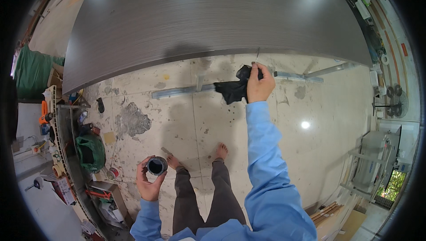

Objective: The person applies a dark liquid from a small container to the edge of a large gray panel using a black cloth, repeatedly dipping the cloth and wiping along the edge. The person then places a small rectangular label on the panel surface.

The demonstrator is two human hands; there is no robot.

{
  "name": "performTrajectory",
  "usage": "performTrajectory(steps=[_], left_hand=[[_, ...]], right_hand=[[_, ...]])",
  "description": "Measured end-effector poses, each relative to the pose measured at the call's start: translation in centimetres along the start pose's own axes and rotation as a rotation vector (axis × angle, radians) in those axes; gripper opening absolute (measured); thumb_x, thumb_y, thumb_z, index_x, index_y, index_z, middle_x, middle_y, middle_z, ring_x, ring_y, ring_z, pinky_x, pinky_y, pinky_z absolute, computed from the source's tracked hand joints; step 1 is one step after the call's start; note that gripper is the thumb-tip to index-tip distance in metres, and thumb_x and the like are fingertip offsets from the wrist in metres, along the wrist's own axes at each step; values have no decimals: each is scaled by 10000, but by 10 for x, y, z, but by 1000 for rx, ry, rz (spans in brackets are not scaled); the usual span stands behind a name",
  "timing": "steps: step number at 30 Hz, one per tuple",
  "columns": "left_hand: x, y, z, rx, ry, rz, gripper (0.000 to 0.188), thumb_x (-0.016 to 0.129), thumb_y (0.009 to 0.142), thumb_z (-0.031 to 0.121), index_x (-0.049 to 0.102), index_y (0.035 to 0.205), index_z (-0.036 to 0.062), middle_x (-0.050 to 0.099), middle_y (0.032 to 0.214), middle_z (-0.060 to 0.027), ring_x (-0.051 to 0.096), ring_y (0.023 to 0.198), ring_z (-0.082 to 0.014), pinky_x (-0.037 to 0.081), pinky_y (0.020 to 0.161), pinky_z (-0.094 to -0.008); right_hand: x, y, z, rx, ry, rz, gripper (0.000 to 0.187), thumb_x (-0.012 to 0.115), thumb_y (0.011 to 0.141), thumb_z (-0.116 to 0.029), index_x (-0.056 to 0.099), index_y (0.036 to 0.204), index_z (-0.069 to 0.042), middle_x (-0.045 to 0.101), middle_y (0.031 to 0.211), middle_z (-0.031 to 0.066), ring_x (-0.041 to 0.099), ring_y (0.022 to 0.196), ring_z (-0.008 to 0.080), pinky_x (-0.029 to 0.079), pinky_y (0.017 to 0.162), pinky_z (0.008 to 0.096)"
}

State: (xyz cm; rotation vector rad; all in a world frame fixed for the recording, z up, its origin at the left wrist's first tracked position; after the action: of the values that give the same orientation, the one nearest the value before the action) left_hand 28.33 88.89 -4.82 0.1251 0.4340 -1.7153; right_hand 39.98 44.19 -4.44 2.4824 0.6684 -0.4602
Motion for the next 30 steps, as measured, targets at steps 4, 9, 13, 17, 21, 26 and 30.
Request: performTrajectory(steps=[4, 9, 13, 17, 21, 26, 30], left_hand=[[1, 1, -2, 45, -16, 54, 605, 867, 718, 53, 602, 1262, 61, 677, 1291, -96, 663, 1129, -218, 505, 974, -342], [-3, -2, -1, 22, 30, 51, 608, 866, 720, 46, 600, 1267, 60, 677, 1288, -100, 664, 1123, -217, 514, 972, -345], [-10, 0, -5, 37, 20, 63, 610, 870, 724, 57, 597, 1270, 59, 682, 1283, -104, 667, 1117, -213, 521, 968, -346], [-14, 0, -8, 7, 8, 71, 613, 870, 726, 37, 593, 1272, 50, 671, 1299, -114, 652, 1151, -218, 502, 1001, -351], [-23, 0, -7, -2, 19, 89, 600, 868, 734, 38, 594, 1267, 50, 670, 1306, -115, 651, 1154, -220, 497, 997, -348], [-30, 1, -11, 27, 23, 111, 599, 879, 737, 64, 594, 1264, 57, 679, 1301, -116, 667, 1123, -224, 510, 956, -340], [-31, 4, -15, 7, 22, 64, 622, 862, 733, 7, 574, 1283, 39, 647, 1329, -132, 631, 1196, -230, 487, 1035, -355]], right_hand=[[50, -37, -32, -88, 54, -199, 117, 713, 937, -123, 734, 980, -17, 757, 883, 152, 734, 784, 253, 558, 744, 353], [63, -54, -60, -223, 94, -223, 111, 751, 903, -94, 738, 963, -2, 756, 906, 171, 741, 814, 290, 558, 768, 339], [43, -41, -50, -22, 114, -108, 119, 743, 910, -100, 748, 973, 1, 769, 924, 157, 742, 821, 258, 559, 779, 335], [75, -62, -63, -105, 106, -210, 103, 736, 915, -98, 754, 962, -8, 771, 933, 150, 745, 823, 254, 559, 770, 332], [91, -73, -80, -227, 147, -300, 101, 760, 920, -116, 761, 970, -28, 771, 882, 123, 727, 803, 183, 549, 767, 303], [61, -52, -70, -10, 119, -163, 96, 734, 924, -101, 751, 959, -13, 759, 912, 164, 744, 794, 272, 561, 747, 341], [82, -69, -85, -160, 116, -343, 100, 708, 945, -94, 746, 996, -17, 761, 930, 167, 744, 802, 291, 561, 746, 352]])
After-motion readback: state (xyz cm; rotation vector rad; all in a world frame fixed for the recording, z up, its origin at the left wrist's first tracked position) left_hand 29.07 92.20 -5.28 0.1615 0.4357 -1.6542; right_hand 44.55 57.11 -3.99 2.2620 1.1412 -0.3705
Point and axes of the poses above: each hand's wrist, its own y-axis towards the middle knuckle, its own x-axis out of the palm, z = x × y, the point moved 4 cm from there along y, towards the middle knuckle
